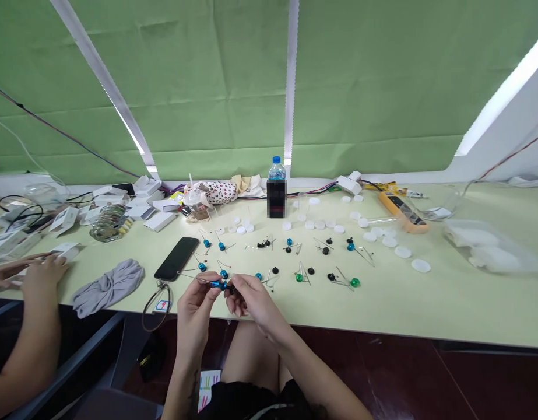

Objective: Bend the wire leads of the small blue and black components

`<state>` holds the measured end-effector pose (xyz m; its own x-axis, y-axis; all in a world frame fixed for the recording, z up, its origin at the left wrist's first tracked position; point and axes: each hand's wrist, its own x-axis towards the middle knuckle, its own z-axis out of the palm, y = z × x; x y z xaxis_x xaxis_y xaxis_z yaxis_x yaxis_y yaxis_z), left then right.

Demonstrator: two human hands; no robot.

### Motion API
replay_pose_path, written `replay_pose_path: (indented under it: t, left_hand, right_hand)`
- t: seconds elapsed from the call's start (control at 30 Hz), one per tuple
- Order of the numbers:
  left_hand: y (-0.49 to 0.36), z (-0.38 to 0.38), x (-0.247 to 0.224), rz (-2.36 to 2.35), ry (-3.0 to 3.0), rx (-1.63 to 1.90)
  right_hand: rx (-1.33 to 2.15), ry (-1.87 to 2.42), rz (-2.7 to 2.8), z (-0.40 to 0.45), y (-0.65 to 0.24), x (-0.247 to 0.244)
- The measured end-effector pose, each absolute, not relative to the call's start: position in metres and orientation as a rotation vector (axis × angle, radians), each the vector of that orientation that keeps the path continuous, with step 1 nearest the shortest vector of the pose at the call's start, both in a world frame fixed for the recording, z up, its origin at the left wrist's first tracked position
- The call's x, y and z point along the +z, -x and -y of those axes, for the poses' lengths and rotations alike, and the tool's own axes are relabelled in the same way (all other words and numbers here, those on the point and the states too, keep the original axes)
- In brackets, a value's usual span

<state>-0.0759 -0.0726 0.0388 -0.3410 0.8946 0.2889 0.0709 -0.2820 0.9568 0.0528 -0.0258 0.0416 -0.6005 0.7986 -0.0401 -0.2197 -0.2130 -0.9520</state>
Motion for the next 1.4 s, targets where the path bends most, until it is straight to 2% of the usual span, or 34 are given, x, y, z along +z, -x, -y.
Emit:
replay_pose_path:
  t: [0.17, 0.23, 0.4, 0.47, 0.6, 0.87, 1.23, 1.4]
  left_hand:
    - [0.077, 0.070, 0.035, -1.398, -1.068, 1.856]
    - [0.080, 0.070, 0.036, -1.432, -1.027, 1.931]
    - [0.088, 0.073, 0.042, -1.398, -1.073, 1.941]
    - [0.089, 0.074, 0.042, -1.350, -1.060, 1.874]
    - [0.092, 0.078, 0.038, -1.323, -1.067, 1.736]
    - [0.102, 0.081, 0.034, -1.381, -1.030, 1.767]
    - [0.106, 0.073, 0.029, -1.336, -0.970, 1.787]
    - [0.108, 0.071, 0.026, -1.258, -0.890, 1.754]
  right_hand:
    - [0.982, 0.767, 1.707, 0.040, -0.055, 0.037]
    - [0.805, 0.738, 1.782, 0.035, -0.058, 0.035]
    - [0.748, 0.933, 1.987, -0.040, -0.058, 0.045]
    - [0.633, 1.095, 2.226, -0.080, -0.049, 0.047]
    - [0.552, 1.150, 2.378, -0.131, -0.021, 0.036]
    - [0.469, 1.152, 2.645, -0.132, 0.000, -0.002]
    - [0.204, 1.283, 2.763, -0.138, -0.015, -0.001]
    - [0.231, 1.364, 2.765, -0.133, -0.007, -0.006]
